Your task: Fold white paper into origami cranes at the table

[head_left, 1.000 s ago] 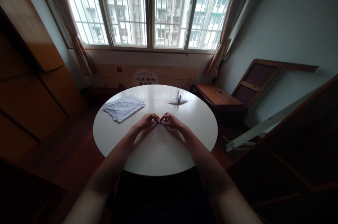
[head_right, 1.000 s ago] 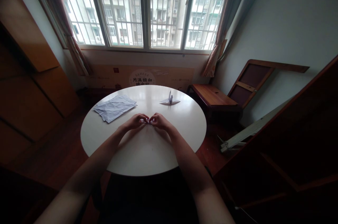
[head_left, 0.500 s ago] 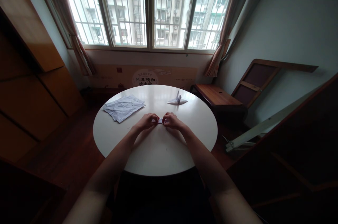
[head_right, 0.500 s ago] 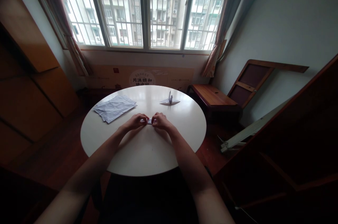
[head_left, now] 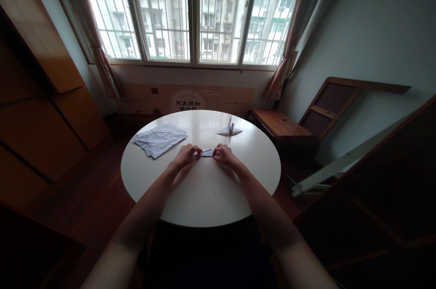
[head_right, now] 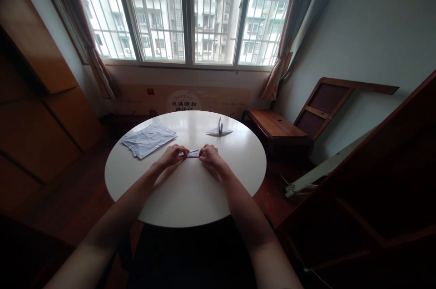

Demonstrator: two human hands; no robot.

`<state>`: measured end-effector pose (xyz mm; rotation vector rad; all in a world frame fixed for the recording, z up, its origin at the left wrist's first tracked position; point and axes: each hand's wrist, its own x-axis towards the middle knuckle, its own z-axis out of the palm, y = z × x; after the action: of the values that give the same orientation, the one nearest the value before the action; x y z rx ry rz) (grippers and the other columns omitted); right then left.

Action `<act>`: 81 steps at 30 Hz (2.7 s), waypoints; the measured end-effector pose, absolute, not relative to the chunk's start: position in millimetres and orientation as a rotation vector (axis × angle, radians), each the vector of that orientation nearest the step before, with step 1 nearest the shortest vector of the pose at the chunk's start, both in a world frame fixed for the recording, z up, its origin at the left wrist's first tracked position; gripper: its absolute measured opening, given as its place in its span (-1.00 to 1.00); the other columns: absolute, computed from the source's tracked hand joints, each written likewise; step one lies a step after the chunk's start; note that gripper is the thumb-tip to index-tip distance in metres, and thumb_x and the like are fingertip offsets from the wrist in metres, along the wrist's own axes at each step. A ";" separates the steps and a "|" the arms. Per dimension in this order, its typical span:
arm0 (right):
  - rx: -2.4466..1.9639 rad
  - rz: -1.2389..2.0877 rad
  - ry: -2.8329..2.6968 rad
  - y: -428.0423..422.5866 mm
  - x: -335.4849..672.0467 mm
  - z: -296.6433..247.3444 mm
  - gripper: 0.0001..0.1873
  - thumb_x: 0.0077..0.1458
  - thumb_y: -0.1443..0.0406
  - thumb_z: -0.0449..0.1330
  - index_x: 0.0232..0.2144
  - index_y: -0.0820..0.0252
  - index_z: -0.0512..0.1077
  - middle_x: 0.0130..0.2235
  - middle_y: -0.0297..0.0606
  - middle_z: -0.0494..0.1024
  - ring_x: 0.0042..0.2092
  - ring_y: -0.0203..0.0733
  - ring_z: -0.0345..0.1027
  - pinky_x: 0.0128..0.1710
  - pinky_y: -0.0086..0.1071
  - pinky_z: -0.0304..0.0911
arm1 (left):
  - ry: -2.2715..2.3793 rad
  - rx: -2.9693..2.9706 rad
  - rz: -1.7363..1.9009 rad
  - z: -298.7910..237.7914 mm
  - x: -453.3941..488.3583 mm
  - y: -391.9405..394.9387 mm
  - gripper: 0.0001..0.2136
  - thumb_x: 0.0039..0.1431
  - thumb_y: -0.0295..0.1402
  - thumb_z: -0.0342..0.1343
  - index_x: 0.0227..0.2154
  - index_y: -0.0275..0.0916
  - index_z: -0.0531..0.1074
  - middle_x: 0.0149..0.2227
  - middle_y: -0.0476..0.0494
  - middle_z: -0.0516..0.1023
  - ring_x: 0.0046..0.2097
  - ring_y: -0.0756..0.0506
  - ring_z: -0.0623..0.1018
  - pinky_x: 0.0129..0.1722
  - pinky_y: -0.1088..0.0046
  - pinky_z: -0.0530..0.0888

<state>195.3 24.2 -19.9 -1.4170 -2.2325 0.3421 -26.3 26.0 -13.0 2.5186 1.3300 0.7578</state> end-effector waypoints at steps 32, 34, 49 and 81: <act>-1.292 0.276 -2.299 26.4 194.8 -23.6 -0.83 0.05 0.25 0.22 -0.36 0.01 0.63 -0.13 -0.22 0.51 -0.13 -0.07 0.31 -0.08 -0.24 0.19 | 1.498 2.467 0.682 -3.8 -22.1 18.6 -0.90 0.03 -0.34 0.17 -0.47 -0.12 0.60 -0.16 -0.02 0.64 -0.11 -0.16 0.59 -0.03 0.38 0.38; -1.298 0.290 -2.309 24.9 194.9 -21.0 -0.83 0.06 0.25 0.21 -0.35 0.00 0.63 -0.13 -0.22 0.51 -0.14 -0.09 0.32 -0.10 -0.26 0.19 | 1.484 2.460 0.675 -3.7 -23.5 19.4 -0.91 0.01 -0.33 0.19 -0.48 -0.13 0.60 -0.16 -0.02 0.64 -0.13 -0.16 0.59 -0.06 0.39 0.39; -1.280 0.204 -2.373 26.9 206.2 -14.2 -0.85 0.06 0.24 0.23 -0.44 0.01 0.62 -0.14 -0.22 0.54 -0.13 -0.07 0.34 -0.11 -0.23 0.17 | 1.387 2.426 0.749 -15.2 -32.7 29.6 -0.90 -0.01 -0.36 0.22 -0.41 -0.17 0.61 -0.18 -0.10 0.64 -0.17 -0.17 0.59 -0.17 0.41 0.44; -1.001 0.279 -2.359 18.1 188.0 -20.0 -0.78 0.03 0.27 0.28 -0.21 0.15 0.51 -0.20 -0.18 0.53 -0.16 -0.16 0.39 -0.15 -0.35 0.23 | 1.088 2.450 0.784 -9.5 -26.9 19.6 -0.80 0.11 -0.23 0.17 -0.27 -0.16 0.60 -0.23 -0.16 0.64 -0.19 -0.14 0.58 -0.16 0.45 0.41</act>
<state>188.0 18.1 -20.0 -1.0005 -2.3594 0.2795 -26.9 19.6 -9.5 2.4499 1.0877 0.7836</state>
